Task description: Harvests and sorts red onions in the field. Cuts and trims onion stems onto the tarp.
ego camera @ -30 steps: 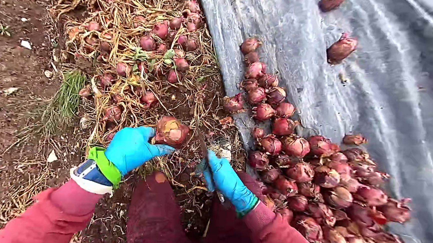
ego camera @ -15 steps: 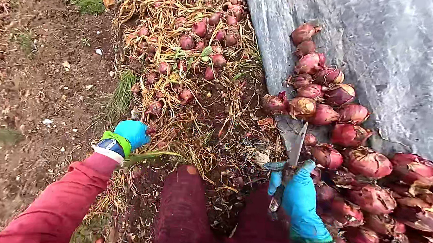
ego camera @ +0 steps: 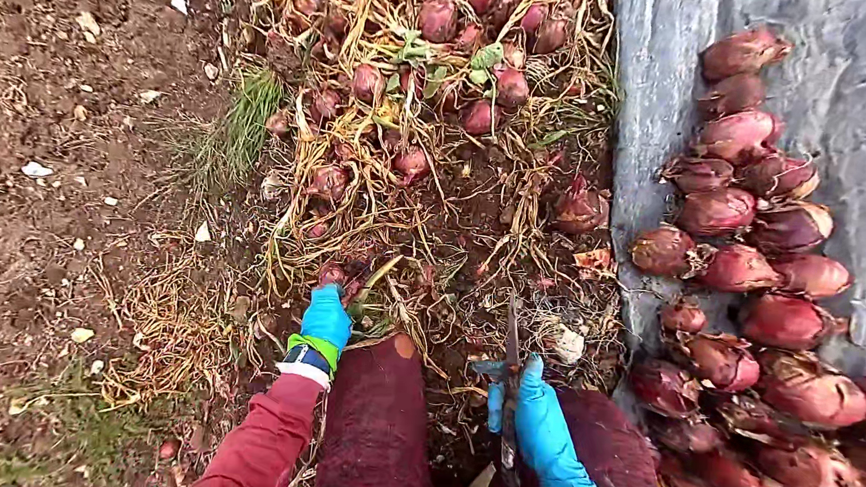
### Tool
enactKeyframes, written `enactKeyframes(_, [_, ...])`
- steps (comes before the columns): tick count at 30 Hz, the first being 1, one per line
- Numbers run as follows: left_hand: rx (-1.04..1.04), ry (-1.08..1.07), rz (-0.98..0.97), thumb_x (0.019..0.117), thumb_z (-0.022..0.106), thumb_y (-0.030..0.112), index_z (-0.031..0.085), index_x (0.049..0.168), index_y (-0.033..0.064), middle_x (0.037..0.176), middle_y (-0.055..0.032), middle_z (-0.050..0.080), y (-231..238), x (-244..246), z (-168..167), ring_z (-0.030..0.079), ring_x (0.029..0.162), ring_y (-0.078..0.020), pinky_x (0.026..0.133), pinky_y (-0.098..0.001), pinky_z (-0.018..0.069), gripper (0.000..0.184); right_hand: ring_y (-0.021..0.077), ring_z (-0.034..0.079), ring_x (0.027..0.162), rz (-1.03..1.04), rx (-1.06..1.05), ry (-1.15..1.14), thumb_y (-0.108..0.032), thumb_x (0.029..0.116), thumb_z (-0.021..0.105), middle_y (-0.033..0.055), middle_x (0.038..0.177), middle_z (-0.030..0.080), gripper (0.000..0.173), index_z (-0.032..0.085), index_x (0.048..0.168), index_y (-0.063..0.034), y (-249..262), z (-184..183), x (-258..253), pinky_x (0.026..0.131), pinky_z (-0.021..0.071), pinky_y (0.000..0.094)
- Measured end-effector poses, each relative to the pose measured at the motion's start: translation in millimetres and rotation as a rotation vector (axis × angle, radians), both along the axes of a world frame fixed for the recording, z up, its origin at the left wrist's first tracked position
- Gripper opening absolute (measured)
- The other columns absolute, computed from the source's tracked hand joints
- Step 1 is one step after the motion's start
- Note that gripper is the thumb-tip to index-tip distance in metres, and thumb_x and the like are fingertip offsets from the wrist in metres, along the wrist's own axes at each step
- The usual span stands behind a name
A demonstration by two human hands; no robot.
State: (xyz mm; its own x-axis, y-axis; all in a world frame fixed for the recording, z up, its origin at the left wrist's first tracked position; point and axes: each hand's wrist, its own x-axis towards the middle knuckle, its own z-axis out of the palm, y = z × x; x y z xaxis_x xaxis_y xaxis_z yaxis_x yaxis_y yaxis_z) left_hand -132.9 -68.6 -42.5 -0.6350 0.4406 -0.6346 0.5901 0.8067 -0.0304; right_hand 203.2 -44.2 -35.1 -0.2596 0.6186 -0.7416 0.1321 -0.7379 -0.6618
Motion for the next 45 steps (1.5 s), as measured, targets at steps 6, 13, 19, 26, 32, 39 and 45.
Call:
enactKeyframes(6, [-0.103,-0.205,0.303,0.0839,0.082,0.027,0.046,0.147,-0.0003,0.126,-0.0260,0.067,-61.0,-15.0,-39.9,0.065,0.118,-0.0417,0.101,-0.0613,0.0530,0.078,0.0225,0.060,0.044,0.035,-0.066,-0.032,-0.061,0.1053,0.004,0.0116,0.060,0.063,0.087,0.065,0.096,-0.0009,11.1,-8.2,-19.5,0.042,0.0544,0.0365])
enactKeyframes(13, [0.301,-0.517,0.577,0.0794,0.080,0.007,0.061,0.139,0.0114,0.114,-0.0158,0.070,-23.6,-14.8,31.4,0.067,0.090,-0.0290,0.069,-0.0488,0.0560,0.062,0.0238,0.061,0.046,0.016,-0.009,-0.030,-0.064,0.1038,0.001,0.0121,0.062,0.064,0.089,0.064,0.099,-0.0008,13.5,11.2,-7.7,0.044,0.0553,0.0387])
enactKeyframes(19, [0.615,-0.876,0.482,0.0918,0.078,0.018,0.065,0.137,0.0185,0.105,-0.0079,0.072,-8.6,26.2,105.3,0.063,0.072,-0.0153,0.056,-0.0299,0.0516,0.047,0.0226,0.061,0.049,0.207,-0.114,0.101,-0.064,0.1035,0.001,0.0122,0.067,0.065,0.089,0.064,0.119,-0.0034,12.5,7.5,-13.8,0.047,0.0546,0.0371])
enactKeyframes(26, [0.139,-0.393,0.046,0.0838,0.083,0.047,0.072,0.125,0.0189,0.115,-0.0045,0.075,-73.5,-15.7,71.3,0.071,0.111,-0.0194,0.102,-0.0498,0.0558,0.051,0.0244,0.064,0.053,0.164,0.010,0.143,-0.062,0.1065,0.012,0.0139,0.070,0.068,0.081,0.067,0.113,-0.0029,6.7,24.2,-24.9,0.051,0.0574,0.0387])
enactKeyframes(32, [-0.197,0.356,0.195,0.0849,0.083,0.042,0.057,0.139,-0.0024,0.134,-0.0327,0.061,-129.2,-197.6,71.2,0.059,0.128,-0.0483,0.106,-0.0660,0.0465,0.075,0.0251,0.063,0.049,-0.096,0.028,0.020,-0.058,0.1068,0.003,0.0143,0.065,0.065,0.085,0.064,0.106,-0.0003,20.5,2.5,29.9,0.048,0.0573,0.0406])
enactKeyframes(39, [0.442,-0.169,-0.964,0.0868,0.080,0.027,0.076,0.123,0.0236,0.126,-0.0025,0.074,54.6,50.1,73.2,0.055,0.138,-0.0288,0.124,-0.0613,0.0280,0.037,0.0264,0.062,0.050,-0.284,0.004,-0.122,-0.067,0.1031,0.004,0.0143,0.066,0.065,0.091,0.066,0.104,-0.0019,51.4,-15.9,42.3,0.048,0.0572,0.0445])
enactKeyframes(45, [-0.254,-0.506,-1.194,0.0890,0.075,0.008,0.047,0.155,0.0176,0.143,-0.0282,0.052,115.2,151.2,-33.7,0.063,0.115,-0.0469,0.091,-0.0648,0.0567,0.072,0.0252,0.064,0.051,-0.339,-0.002,0.010,-0.059,0.1050,-0.003,0.0135,0.062,0.064,0.088,0.061,0.098,0.0013,48.5,16.9,40.4,0.049,0.0588,0.0402])
